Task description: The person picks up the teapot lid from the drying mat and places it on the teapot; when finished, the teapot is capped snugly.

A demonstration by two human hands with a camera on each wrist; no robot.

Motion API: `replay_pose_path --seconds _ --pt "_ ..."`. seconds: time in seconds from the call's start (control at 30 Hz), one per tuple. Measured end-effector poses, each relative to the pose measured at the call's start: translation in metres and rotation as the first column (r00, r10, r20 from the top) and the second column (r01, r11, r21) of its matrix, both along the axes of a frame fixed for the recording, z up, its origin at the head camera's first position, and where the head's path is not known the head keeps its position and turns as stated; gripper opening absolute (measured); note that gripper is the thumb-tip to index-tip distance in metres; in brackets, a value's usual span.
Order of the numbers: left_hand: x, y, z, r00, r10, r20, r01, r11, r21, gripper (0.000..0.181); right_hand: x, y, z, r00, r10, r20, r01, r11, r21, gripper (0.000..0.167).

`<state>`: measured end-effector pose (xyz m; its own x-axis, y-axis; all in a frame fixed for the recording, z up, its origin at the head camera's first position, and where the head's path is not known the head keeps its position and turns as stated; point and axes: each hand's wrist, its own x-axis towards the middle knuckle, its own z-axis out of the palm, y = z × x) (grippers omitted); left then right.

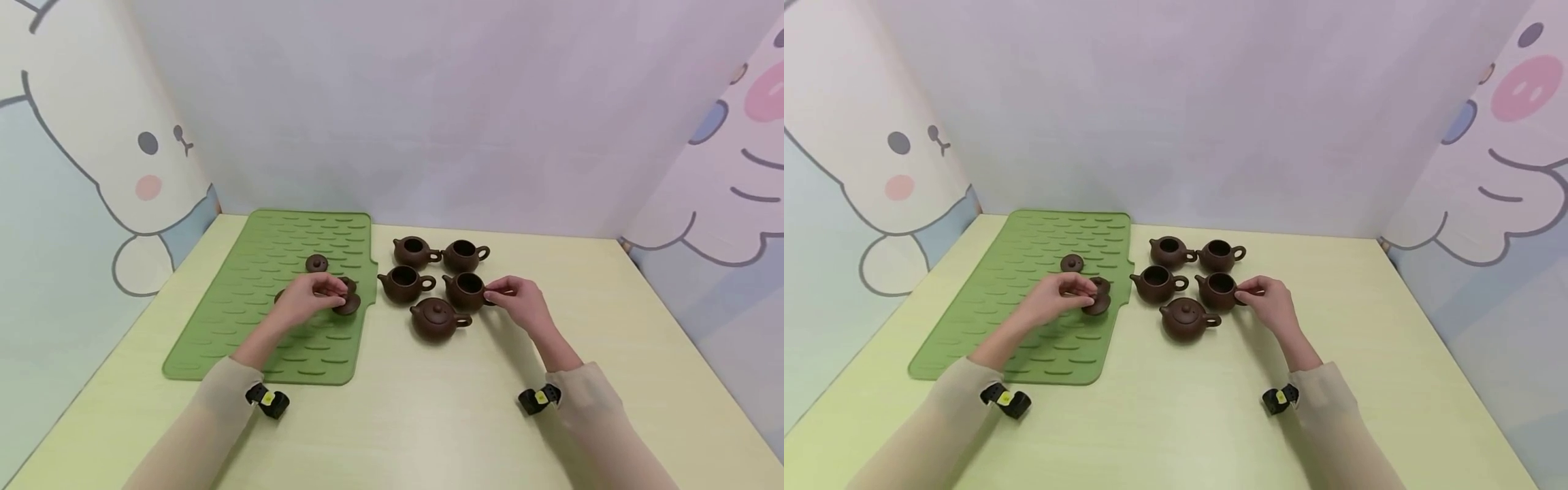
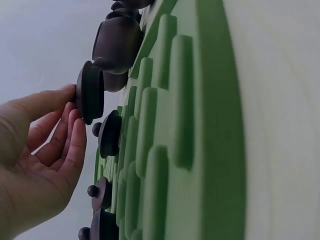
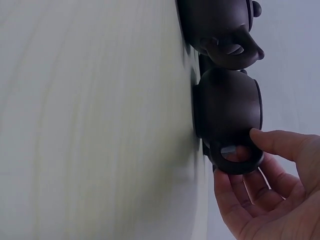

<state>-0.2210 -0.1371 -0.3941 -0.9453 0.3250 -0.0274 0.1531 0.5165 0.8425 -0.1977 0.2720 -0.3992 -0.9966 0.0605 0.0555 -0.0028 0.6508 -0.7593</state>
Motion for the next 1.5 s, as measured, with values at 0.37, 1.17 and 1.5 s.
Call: replay_pose_path --seconds 0.37,1.17,1.5 --pt "-0.007 0.015 0.01 0.998 -0.054 -0.022 0.054 0.998 0.018 0.022 -0.002 0.0 0.002 1.0 0.013 0.001 -0.013 1.0 0.004 0.024" --pt "-0.023 0.065 0.022 0.989 -0.129 -0.076 0.135 0.988 0.08 0.021 -0.004 0.002 -0.002 1.0 0.001 0.017 -0.001 1.0 -0.002 0.023" --pt "-0.029 0.085 0.026 0.985 -0.144 -0.098 0.153 0.983 0.097 0.019 -0.004 0.0 -0.001 1.0 0.002 0.027 -0.002 1.0 -0.007 0.024"
